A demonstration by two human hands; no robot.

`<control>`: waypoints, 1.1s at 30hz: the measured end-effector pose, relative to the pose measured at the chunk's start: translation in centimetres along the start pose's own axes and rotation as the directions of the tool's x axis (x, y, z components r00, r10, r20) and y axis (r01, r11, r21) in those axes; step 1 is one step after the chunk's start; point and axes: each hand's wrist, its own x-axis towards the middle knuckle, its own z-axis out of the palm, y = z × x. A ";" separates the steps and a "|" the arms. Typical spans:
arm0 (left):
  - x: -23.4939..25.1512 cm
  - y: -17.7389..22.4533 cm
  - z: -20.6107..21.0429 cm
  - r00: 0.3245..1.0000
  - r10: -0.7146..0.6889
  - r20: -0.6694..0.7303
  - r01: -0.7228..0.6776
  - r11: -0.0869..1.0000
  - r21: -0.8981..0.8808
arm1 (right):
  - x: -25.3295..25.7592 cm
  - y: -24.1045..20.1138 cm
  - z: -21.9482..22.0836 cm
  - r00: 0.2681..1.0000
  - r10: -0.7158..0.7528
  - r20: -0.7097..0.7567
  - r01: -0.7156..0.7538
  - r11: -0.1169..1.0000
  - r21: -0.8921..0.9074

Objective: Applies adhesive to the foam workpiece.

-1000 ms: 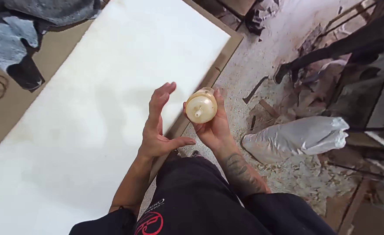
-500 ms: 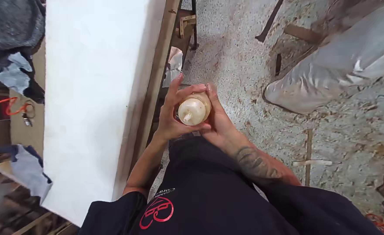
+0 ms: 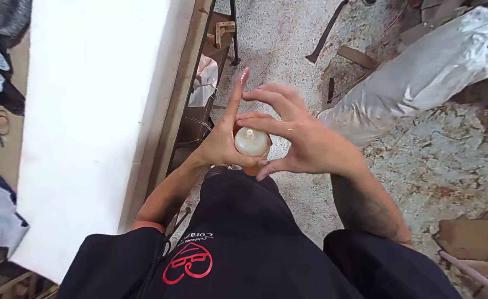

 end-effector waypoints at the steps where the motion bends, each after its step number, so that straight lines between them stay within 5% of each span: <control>1: 0.0 0.3 0.1 1.000 -0.001 0.002 0.001 1.000 0.010 | 0.3 0.3 0.0 1.000 -0.021 0.023 0.021 1.000 0.024; 7: -1.1 1.8 0.6 0.976 -0.075 -0.207 0.091 0.993 0.070 | 0.1 0.1 1.6 0.993 -0.036 -0.112 0.042 0.998 0.050; 15: -2.2 2.0 1.3 0.831 0.021 -0.556 0.243 0.886 0.396 | 0.6 -1.2 6.0 0.907 0.118 -0.404 -0.082 0.991 0.106; 21: -2.2 1.3 1.4 0.775 0.118 -0.621 0.321 0.774 0.546 | 1.7 -2.8 7.5 0.868 0.147 -0.474 -0.151 0.988 0.030; 24: -2.5 0.8 1.0 0.753 0.126 -0.646 0.315 0.793 0.522 | 1.8 -3.3 7.3 0.874 0.204 -0.440 -0.134 0.974 0.185; 26: -2.9 0.4 0.2 0.730 0.120 -0.673 0.313 0.816 0.486 | 1.7 -3.2 6.4 0.883 0.267 -0.385 -0.057 0.877 0.477; 30: -6.0 -0.6 -1.8 0.680 0.161 -0.716 0.269 0.853 0.447 | 1.6 1.4 6.8 0.860 0.397 -0.319 0.107 0.471 0.876; 33: -10.4 -0.7 -2.6 0.605 0.219 -0.765 0.183 0.897 0.401 | 2.7 10.3 14.3 0.764 0.640 -0.085 -0.120 0.269 0.956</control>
